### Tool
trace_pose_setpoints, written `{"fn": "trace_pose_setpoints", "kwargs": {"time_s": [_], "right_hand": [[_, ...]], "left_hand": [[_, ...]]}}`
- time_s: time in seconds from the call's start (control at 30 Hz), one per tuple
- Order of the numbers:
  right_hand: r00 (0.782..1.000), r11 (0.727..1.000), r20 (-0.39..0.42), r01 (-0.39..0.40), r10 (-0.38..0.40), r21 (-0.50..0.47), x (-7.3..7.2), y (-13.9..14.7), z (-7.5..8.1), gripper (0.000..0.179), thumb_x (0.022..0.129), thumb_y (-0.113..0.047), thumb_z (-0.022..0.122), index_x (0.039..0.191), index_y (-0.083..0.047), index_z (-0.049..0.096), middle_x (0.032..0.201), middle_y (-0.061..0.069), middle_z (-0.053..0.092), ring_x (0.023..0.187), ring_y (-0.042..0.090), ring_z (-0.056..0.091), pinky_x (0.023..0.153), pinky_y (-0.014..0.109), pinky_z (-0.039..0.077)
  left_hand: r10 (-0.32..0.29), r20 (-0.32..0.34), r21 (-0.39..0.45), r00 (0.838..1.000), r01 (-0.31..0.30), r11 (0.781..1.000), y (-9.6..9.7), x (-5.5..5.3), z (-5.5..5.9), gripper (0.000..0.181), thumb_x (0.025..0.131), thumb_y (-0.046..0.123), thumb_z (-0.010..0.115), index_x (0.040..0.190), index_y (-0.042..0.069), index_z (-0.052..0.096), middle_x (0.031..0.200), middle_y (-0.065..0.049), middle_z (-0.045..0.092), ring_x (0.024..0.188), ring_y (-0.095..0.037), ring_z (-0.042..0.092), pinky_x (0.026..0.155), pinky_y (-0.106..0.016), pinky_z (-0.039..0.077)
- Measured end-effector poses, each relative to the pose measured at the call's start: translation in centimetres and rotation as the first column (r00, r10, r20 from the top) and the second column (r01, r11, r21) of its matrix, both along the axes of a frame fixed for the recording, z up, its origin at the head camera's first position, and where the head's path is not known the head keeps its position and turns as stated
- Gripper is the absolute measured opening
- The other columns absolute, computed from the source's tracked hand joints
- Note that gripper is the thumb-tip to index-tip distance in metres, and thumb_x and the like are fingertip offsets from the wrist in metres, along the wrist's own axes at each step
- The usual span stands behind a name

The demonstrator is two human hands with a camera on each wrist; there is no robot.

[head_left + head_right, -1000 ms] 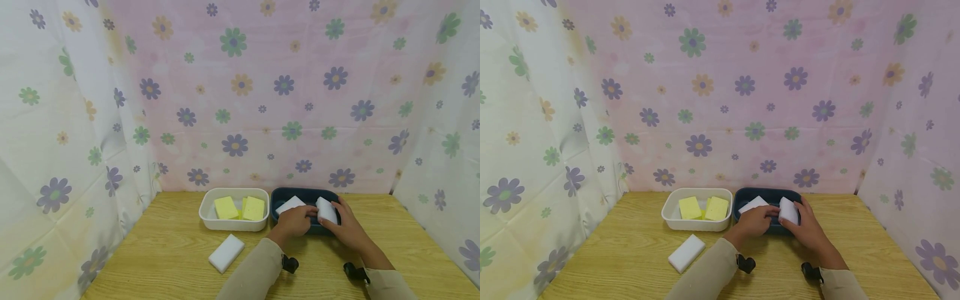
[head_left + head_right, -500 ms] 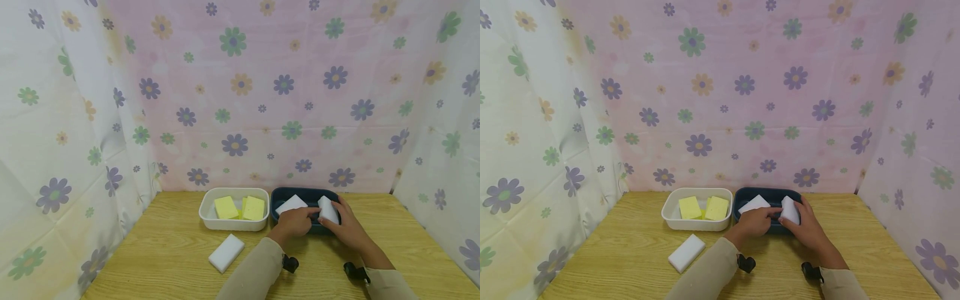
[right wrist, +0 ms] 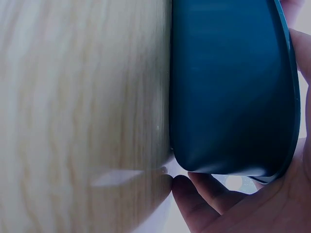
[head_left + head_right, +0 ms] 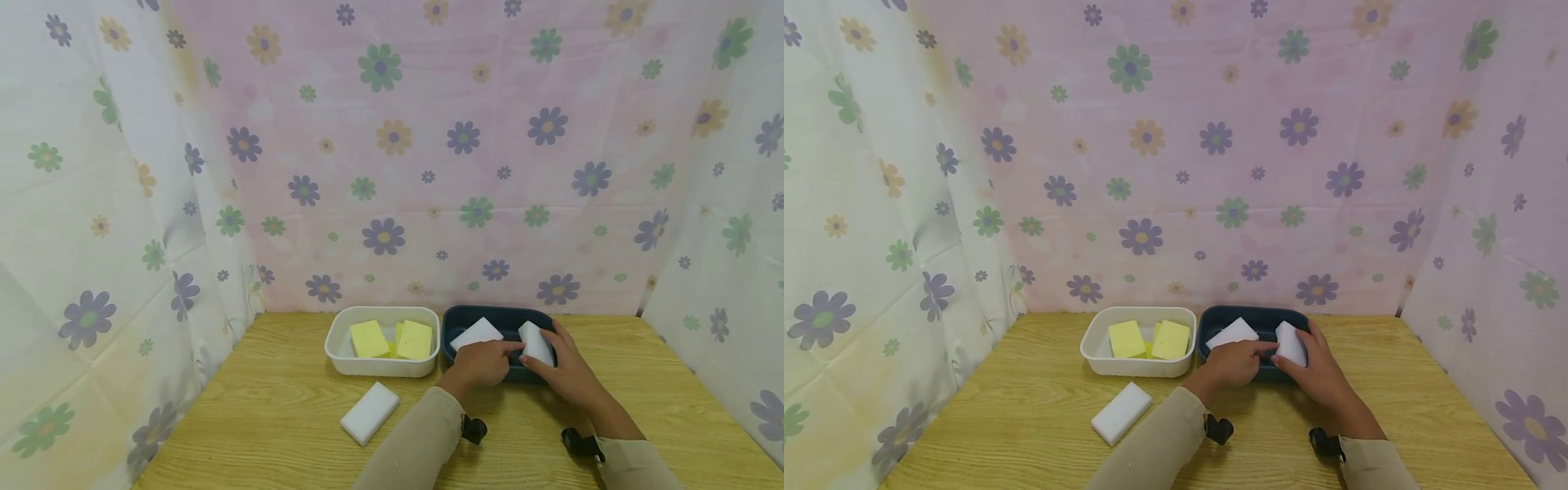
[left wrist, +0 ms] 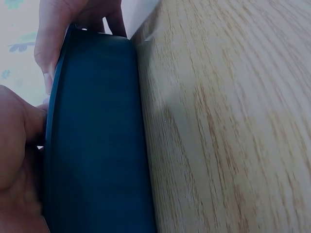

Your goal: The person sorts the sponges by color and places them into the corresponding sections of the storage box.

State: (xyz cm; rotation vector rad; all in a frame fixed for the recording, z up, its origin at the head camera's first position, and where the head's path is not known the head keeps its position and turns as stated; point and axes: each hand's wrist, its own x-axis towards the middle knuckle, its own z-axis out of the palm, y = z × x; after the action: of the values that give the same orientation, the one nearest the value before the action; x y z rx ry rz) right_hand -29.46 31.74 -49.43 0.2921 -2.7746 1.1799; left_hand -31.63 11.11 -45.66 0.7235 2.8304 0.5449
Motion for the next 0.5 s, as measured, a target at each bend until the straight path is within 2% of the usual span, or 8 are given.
{"fn": "trace_pose_setpoints", "kwargs": {"time_s": [0.23,0.5], "right_hand": [[1.000,1.000,-0.010,-0.006,0.006,-0.003,-0.02,0.03,-0.04,0.092,0.098,-0.050,0.068,0.159,0.006,0.027,0.170,0.031,-0.003,0.147,0.063,0.018,0.101,0.072,0.041],[1.000,1.000,-0.013,-0.012,0.012,-0.013,0.07,0.01,0.07,0.091,0.099,-0.049,0.068,0.159,0.006,0.028,0.170,0.030,-0.004,0.147,0.064,0.018,0.100,0.071,0.042]], "left_hand": [[-0.012,0.013,-0.029,1.000,0.012,1.000,-0.05,-0.13,-0.14,0.053,0.107,0.023,0.043,0.148,0.056,0.047,0.129,0.021,0.066,0.076,-0.008,0.058,0.056,-0.028,0.042],[-0.033,0.007,-0.058,0.999,0.033,0.998,-0.04,-0.48,-0.47,0.052,0.107,0.024,0.041,0.148,0.056,0.047,0.138,0.020,0.063,0.094,-0.006,0.059,0.063,-0.028,0.046]]}}
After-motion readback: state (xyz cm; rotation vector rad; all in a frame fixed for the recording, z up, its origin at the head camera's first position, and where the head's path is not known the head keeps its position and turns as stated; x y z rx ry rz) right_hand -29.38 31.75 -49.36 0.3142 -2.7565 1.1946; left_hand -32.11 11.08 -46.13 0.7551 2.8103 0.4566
